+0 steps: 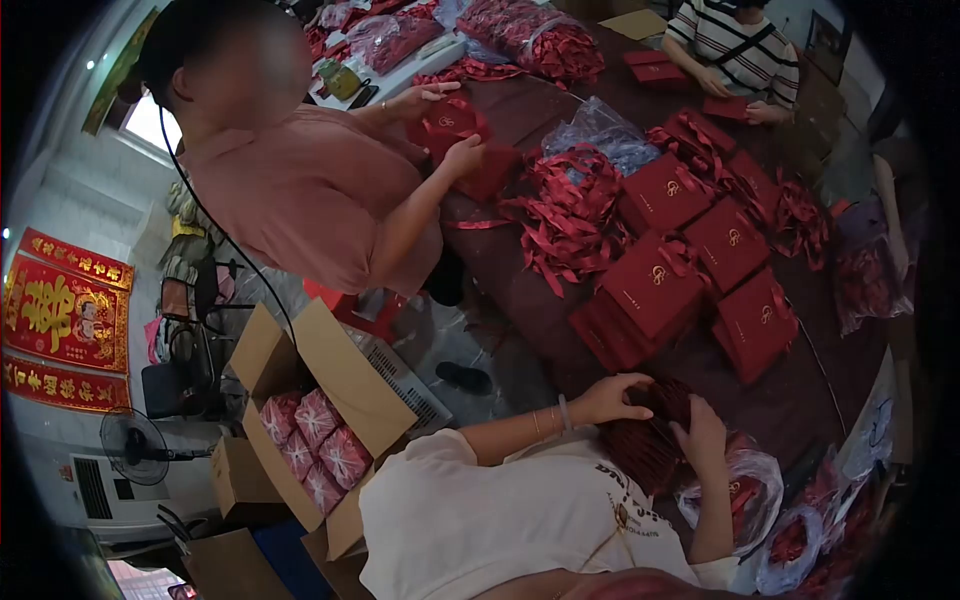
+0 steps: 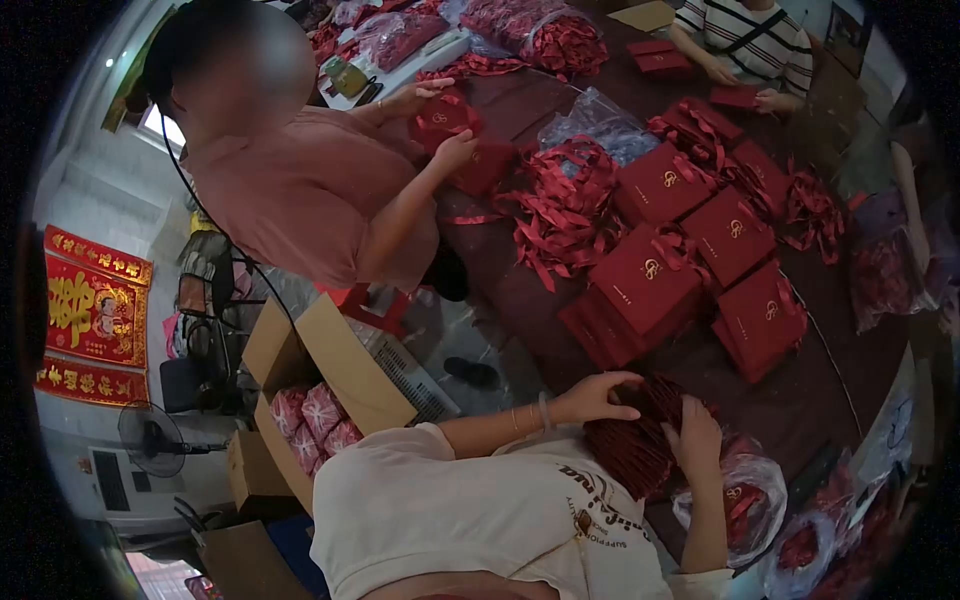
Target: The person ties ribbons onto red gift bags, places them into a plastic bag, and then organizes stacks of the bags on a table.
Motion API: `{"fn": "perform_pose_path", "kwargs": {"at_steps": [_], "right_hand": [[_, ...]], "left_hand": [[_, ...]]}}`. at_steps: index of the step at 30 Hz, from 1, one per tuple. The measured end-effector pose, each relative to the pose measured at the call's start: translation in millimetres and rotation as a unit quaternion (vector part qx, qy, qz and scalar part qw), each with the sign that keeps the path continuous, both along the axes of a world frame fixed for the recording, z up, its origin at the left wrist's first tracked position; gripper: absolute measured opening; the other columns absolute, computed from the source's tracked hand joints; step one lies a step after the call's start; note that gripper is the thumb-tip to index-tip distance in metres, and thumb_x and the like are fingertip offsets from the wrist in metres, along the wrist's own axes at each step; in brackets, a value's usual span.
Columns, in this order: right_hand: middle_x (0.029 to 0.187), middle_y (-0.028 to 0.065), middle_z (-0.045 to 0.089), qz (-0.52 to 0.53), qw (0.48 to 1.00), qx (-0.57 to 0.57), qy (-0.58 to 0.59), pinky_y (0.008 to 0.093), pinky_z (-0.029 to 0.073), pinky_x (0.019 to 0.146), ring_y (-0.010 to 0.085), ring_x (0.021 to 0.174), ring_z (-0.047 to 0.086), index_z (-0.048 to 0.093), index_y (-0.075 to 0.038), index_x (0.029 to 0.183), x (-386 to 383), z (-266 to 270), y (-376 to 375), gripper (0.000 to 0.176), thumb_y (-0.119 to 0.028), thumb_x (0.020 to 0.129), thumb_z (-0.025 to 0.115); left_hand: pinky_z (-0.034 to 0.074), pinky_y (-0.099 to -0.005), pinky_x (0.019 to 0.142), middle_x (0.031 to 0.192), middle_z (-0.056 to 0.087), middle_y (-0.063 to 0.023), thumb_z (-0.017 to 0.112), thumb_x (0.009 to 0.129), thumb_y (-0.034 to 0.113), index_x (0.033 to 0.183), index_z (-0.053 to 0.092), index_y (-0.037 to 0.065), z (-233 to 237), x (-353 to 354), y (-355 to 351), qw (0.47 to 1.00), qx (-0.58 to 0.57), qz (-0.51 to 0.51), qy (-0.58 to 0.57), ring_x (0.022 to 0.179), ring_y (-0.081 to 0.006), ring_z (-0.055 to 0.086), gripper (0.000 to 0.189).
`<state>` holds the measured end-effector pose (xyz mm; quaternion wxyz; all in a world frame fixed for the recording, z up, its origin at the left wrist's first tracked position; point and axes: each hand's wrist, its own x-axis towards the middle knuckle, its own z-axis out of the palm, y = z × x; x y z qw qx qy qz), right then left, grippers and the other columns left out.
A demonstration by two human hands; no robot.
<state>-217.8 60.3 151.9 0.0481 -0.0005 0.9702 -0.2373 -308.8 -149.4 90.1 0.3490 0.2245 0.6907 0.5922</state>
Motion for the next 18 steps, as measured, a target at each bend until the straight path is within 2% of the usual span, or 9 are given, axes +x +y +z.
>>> {"fn": "perform_pose_path", "kwargs": {"at_steps": [3, 5, 9, 11, 12, 14, 15, 16, 18], "right_hand": [[0.090, 0.0172, 0.060, 0.003, 0.999, 0.016, -0.033, 0.0422, 0.047, 0.066, 0.0357, 0.079, 0.058, 0.052, -0.004, 0.101, -1, 5, 4, 0.022, -0.010, 0.081, 0.057], [0.084, 0.0185, 0.061, -0.054, 0.998, 0.013, 0.022, 0.0437, 0.046, 0.065, 0.0375, 0.077, 0.059, 0.055, -0.005, 0.098, -1, 19, 6, 0.020, -0.008, 0.079, 0.057], [0.085, 0.0188, 0.061, -0.057, 0.998, 0.027, -0.005, 0.0431, 0.046, 0.065, 0.0367, 0.077, 0.059, 0.056, -0.005, 0.098, 2, 35, 7, 0.019, -0.008, 0.079, 0.056], [0.086, 0.0196, 0.061, -0.009, 0.997, 0.061, 0.050, 0.0420, 0.047, 0.067, 0.0371, 0.079, 0.059, 0.056, -0.004, 0.101, 7, 25, 13, 0.021, -0.012, 0.082, 0.055], [0.086, 0.0196, 0.061, -0.008, 0.997, 0.059, 0.048, 0.0420, 0.047, 0.067, 0.0371, 0.079, 0.059, 0.056, -0.004, 0.101, 6, 31, 14, 0.021, -0.012, 0.082, 0.055], [0.089, 0.0193, 0.061, -0.154, 0.983, 0.021, 0.100, 0.0403, 0.047, 0.065, 0.0359, 0.077, 0.059, 0.057, -0.004, 0.102, 2, 52, 19, 0.019, -0.009, 0.084, 0.055], [0.089, 0.0196, 0.061, -0.164, 0.977, 0.045, 0.130, 0.0397, 0.047, 0.065, 0.0364, 0.077, 0.059, 0.057, -0.004, 0.103, 1, 51, 28, 0.020, -0.011, 0.084, 0.056], [0.089, 0.0200, 0.061, -0.180, 0.969, 0.073, 0.151, 0.0391, 0.047, 0.066, 0.0369, 0.078, 0.059, 0.057, -0.004, 0.104, 3, 51, 38, 0.022, -0.012, 0.084, 0.057], [0.089, 0.0183, 0.061, -0.183, 0.970, 0.074, 0.143, 0.0396, 0.047, 0.066, 0.0371, 0.078, 0.059, 0.058, -0.006, 0.105, 0, 67, 36, 0.022, -0.012, 0.084, 0.056]], "left_hand": [[0.049, -0.0303, 0.073, 0.108, 0.059, -0.0126, 0.074, 0.069, 0.042, 0.124, 0.046, 0.005, -3, 6, 1, 1.000, -0.010, 0.003, 0.006, 0.080, -0.0186, 0.060, 0.072], [0.049, -0.0303, 0.074, 0.107, 0.060, -0.0129, 0.074, 0.069, 0.042, 0.123, 0.048, 0.004, 1, 4, -1, 1.000, -0.028, 0.008, 0.003, 0.081, -0.0187, 0.060, 0.071], [0.047, -0.0297, 0.078, 0.106, 0.060, -0.0096, 0.074, 0.072, 0.038, 0.124, 0.047, 0.005, 6, 6, -1, 0.998, -0.057, -0.003, -0.030, 0.088, -0.0178, 0.057, 0.068], [0.046, -0.0296, 0.078, 0.103, 0.061, -0.0092, 0.074, 0.071, 0.038, 0.121, 0.050, 0.004, 9, 0, 0, 0.998, -0.064, -0.010, -0.025, 0.088, -0.0179, 0.057, 0.065], [0.046, -0.0294, 0.079, 0.099, 0.062, -0.0093, 0.074, 0.072, 0.038, 0.113, 0.056, 0.003, 11, -2, -1, 0.997, -0.066, -0.038, -0.020, 0.087, -0.0178, 0.058, 0.057], [0.046, -0.0287, 0.079, 0.093, 0.063, -0.0097, 0.073, 0.073, 0.038, 0.099, 0.064, 0.002, 12, -5, -4, 0.995, -0.067, -0.073, 0.029, 0.087, -0.0173, 0.058, 0.045], [0.046, -0.0283, 0.078, 0.090, 0.064, -0.0100, 0.072, 0.073, 0.037, 0.092, 0.066, 0.001, 11, -4, -4, 0.992, -0.063, -0.085, 0.069, 0.086, -0.0170, 0.058, 0.041], [0.045, -0.0280, 0.078, 0.090, 0.064, -0.0109, 0.072, 0.074, 0.036, 0.090, 0.067, 0.001, 12, -4, -4, 0.993, -0.056, -0.078, 0.076, 0.086, -0.0167, 0.059, 0.038], [0.048, -0.0326, 0.077, 0.088, 0.065, -0.0130, 0.072, 0.071, 0.040, 0.087, 0.068, 0.004, 4, 0, -2, 0.997, -0.030, -0.043, 0.060, 0.085, -0.0240, 0.062, 0.040]]}}
